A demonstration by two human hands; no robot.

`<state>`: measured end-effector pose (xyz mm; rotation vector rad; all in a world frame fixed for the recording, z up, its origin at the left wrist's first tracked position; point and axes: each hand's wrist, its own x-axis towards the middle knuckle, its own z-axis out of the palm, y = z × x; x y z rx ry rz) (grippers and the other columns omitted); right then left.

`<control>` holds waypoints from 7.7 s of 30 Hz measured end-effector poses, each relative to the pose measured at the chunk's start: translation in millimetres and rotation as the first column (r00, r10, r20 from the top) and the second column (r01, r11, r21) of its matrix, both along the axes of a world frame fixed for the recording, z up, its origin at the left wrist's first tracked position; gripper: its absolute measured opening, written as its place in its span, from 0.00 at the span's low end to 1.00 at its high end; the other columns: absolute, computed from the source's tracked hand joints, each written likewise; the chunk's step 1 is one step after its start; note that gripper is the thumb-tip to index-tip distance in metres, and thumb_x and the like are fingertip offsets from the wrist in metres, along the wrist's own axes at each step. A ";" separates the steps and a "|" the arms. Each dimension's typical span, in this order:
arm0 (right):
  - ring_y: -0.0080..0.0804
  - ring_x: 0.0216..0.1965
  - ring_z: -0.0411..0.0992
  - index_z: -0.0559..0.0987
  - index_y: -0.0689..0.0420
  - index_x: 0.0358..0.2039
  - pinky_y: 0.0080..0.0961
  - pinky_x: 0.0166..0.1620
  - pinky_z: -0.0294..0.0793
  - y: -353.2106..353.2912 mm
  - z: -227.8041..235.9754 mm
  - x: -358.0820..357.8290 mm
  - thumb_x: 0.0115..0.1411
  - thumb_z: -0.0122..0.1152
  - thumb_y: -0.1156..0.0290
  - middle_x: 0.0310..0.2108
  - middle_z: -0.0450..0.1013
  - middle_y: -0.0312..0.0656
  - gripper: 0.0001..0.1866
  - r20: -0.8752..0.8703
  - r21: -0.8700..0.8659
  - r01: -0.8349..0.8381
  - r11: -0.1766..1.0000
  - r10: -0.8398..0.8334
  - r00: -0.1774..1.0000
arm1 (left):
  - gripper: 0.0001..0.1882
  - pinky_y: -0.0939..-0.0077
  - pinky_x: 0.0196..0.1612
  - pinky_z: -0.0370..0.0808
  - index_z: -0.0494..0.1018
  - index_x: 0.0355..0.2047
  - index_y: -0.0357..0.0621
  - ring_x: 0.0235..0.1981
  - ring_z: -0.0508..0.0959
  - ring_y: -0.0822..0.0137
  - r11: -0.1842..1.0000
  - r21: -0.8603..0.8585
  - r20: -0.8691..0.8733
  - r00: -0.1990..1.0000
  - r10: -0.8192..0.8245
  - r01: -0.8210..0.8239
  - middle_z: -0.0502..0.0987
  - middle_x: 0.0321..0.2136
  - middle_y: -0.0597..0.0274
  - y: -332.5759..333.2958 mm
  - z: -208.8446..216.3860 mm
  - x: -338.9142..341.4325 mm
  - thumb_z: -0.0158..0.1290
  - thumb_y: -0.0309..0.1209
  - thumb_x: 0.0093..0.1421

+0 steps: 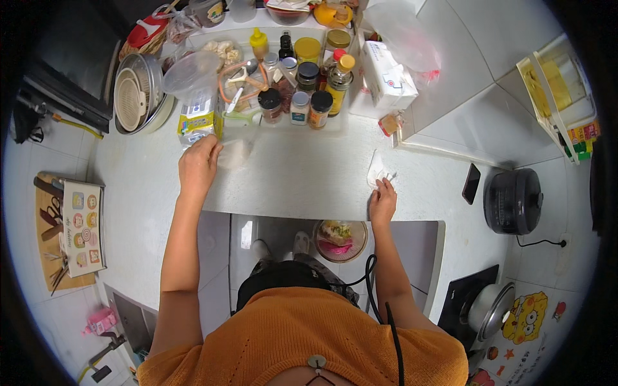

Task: The person wipes down the kitchen counter with a small white cloth, moving items like a knife block and kitchenware aside to reach different areas of the surface.

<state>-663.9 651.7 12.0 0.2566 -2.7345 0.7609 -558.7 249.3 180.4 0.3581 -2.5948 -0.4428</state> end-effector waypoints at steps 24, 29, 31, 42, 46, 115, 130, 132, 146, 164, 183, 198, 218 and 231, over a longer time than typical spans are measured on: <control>0.34 0.35 0.65 0.72 0.56 0.49 0.25 0.34 0.75 -221.8 0.9 43.7 0.49 0.52 0.75 0.56 0.62 0.34 0.23 0.094 0.337 -0.739 0.583 0.761 0.643 | 0.07 0.62 0.34 0.69 0.71 0.33 0.40 0.31 0.71 0.51 0.989 0.148 -0.146 0.989 0.026 -0.005 0.71 0.30 0.52 4.1 -183.6 56.4 0.50 0.22 0.52; 0.33 0.37 0.65 0.72 0.54 0.49 0.26 0.33 0.76 -258.9 2.3 8.1 0.50 0.51 0.75 0.56 0.62 0.31 0.23 0.082 0.401 -0.641 0.655 0.671 0.737 | 0.07 0.61 0.35 0.68 0.71 0.33 0.40 0.31 0.70 0.51 0.992 0.122 -0.097 0.995 0.039 -0.027 0.71 0.29 0.53 8.1 -182.4 56.0 0.51 0.23 0.52; 0.33 0.37 0.65 0.72 0.54 0.49 0.25 0.33 0.76 -259.7 -0.3 -0.8 0.49 0.52 0.75 0.55 0.63 0.31 0.24 0.063 0.395 -0.636 0.663 0.672 0.738 | 0.07 0.61 0.35 0.68 0.71 0.33 0.40 0.31 0.70 0.51 0.993 0.112 -0.083 0.996 0.040 -0.031 0.71 0.28 0.53 7.7 -183.4 56.6 0.50 0.23 0.52; 0.34 0.33 0.67 0.74 0.52 0.48 0.24 0.32 0.75 -139.7 -3.1 -62.1 0.50 0.52 0.76 0.53 0.67 0.30 0.22 -0.029 0.398 -0.441 0.804 0.491 0.870 | 0.04 0.61 0.33 0.66 0.70 0.30 0.40 0.29 0.69 0.52 0.994 0.088 -0.064 0.996 0.063 -0.058 0.69 0.26 0.52 12.6 -178.5 52.6 0.49 0.23 0.53; 0.36 0.35 0.67 0.73 0.52 0.49 0.25 0.34 0.75 -101.4 1.6 -70.8 0.51 0.51 0.77 0.53 0.68 0.32 0.22 0.028 0.371 -0.352 0.859 0.369 0.929 | 0.04 0.61 0.34 0.66 0.70 0.31 0.40 0.29 0.69 0.51 0.997 0.064 -0.040 0.998 0.047 -0.044 0.69 0.26 0.52 13.5 -176.9 49.5 0.49 0.23 0.53; 0.45 0.29 0.73 0.78 0.57 0.27 0.33 0.34 0.73 -144.8 -17.8 -46.6 0.52 0.59 0.74 0.32 0.74 0.46 0.02 0.033 -0.017 -0.030 0.999 0.030 0.999 | 0.05 0.59 0.35 0.65 0.68 0.34 0.42 0.31 0.69 0.52 0.997 0.078 0.064 0.998 -0.009 0.004 0.70 0.28 0.54 3.0 -182.7 56.5 0.47 0.26 0.56; 0.38 0.32 0.72 0.79 0.53 0.31 0.30 0.33 0.73 -221.0 -7.5 39.3 0.50 0.58 0.76 0.32 0.73 0.41 0.07 -0.001 -0.084 -0.459 0.884 0.461 0.887 | 0.04 0.62 0.32 0.65 0.69 0.32 0.42 0.28 0.69 0.55 1.000 0.027 0.006 1.000 -0.017 0.017 0.69 0.26 0.56 7.7 -178.4 49.9 0.48 0.26 0.55; 0.37 0.33 0.71 0.80 0.52 0.33 0.30 0.32 0.73 -230.5 1.4 44.6 0.50 0.56 0.75 0.31 0.72 0.41 0.09 -0.003 -0.061 -0.500 0.864 0.500 0.866 | 0.04 0.61 0.32 0.65 0.69 0.32 0.42 0.28 0.69 0.55 0.998 0.037 -0.013 0.999 -0.045 0.045 0.69 0.26 0.56 5.4 -180.3 50.4 0.48 0.26 0.55; 0.43 0.33 0.73 0.78 0.54 0.37 0.35 0.34 0.73 -106.1 -0.6 0.5 0.55 0.53 0.76 0.36 0.73 0.47 0.09 -0.082 0.025 -0.041 0.999 0.043 0.996 | 0.03 0.63 0.31 0.64 0.68 0.32 0.42 0.27 0.68 0.55 0.999 0.006 -0.031 0.999 -0.043 0.043 0.68 0.25 0.55 7.3 -178.4 51.3 0.46 0.27 0.57; 0.40 0.33 0.73 0.78 0.55 0.38 0.37 0.34 0.69 -46.9 -5.8 68.2 0.54 0.53 0.75 0.35 0.75 0.43 0.11 -0.183 0.272 -0.055 0.961 0.108 0.977 | 0.04 0.60 0.33 0.66 0.70 0.31 0.40 0.30 0.70 0.51 0.996 0.088 -0.034 0.999 0.011 -0.008 0.71 0.27 0.53 6.5 -181.7 55.3 0.47 0.25 0.55; 0.41 0.35 0.71 0.79 0.58 0.35 0.33 0.39 0.71 -112.6 1.1 -12.9 0.54 0.56 0.72 0.39 0.74 0.42 0.09 -0.125 0.035 -0.606 0.795 0.605 0.786 | 0.03 0.59 0.35 0.66 0.68 0.29 0.40 0.31 0.70 0.50 0.990 0.043 0.076 0.988 0.134 -0.137 0.71 0.27 0.53 17.9 -173.8 39.3 0.46 0.27 0.56; 0.38 0.39 0.68 0.78 0.59 0.40 0.28 0.46 0.69 -83.3 -15.4 -111.8 0.51 0.54 0.79 0.45 0.72 0.41 0.15 -0.089 0.101 -0.519 0.849 0.527 0.845 | 0.03 0.59 0.33 0.65 0.67 0.29 0.39 0.30 0.69 0.51 0.990 0.023 0.057 0.989 0.140 -0.142 0.69 0.26 0.52 18.4 -178.4 39.1 0.46 0.26 0.55; 0.32 0.39 0.65 0.74 0.58 0.48 0.26 0.42 0.67 -69.3 5.3 -161.9 0.49 0.50 0.79 0.53 0.67 0.34 0.22 -0.017 0.396 -0.602 0.693 0.662 0.750 | 0.03 0.59 0.32 0.65 0.67 0.28 0.38 0.29 0.68 0.50 0.988 -0.012 0.039 0.987 0.155 -0.155 0.68 0.24 0.51 21.5 -174.9 37.1 0.46 0.25 0.55; 0.42 0.46 0.64 0.64 0.65 0.51 0.29 0.42 0.74 -54.6 -6.0 -160.4 0.55 0.47 0.74 0.52 0.61 0.47 0.22 0.036 0.526 -0.161 0.835 0.167 0.985 | 0.03 0.60 0.33 0.65 0.67 0.28 0.38 0.29 0.69 0.50 0.987 -0.017 0.041 0.986 0.160 -0.160 0.68 0.25 0.51 23.2 -172.8 38.5 0.46 0.25 0.55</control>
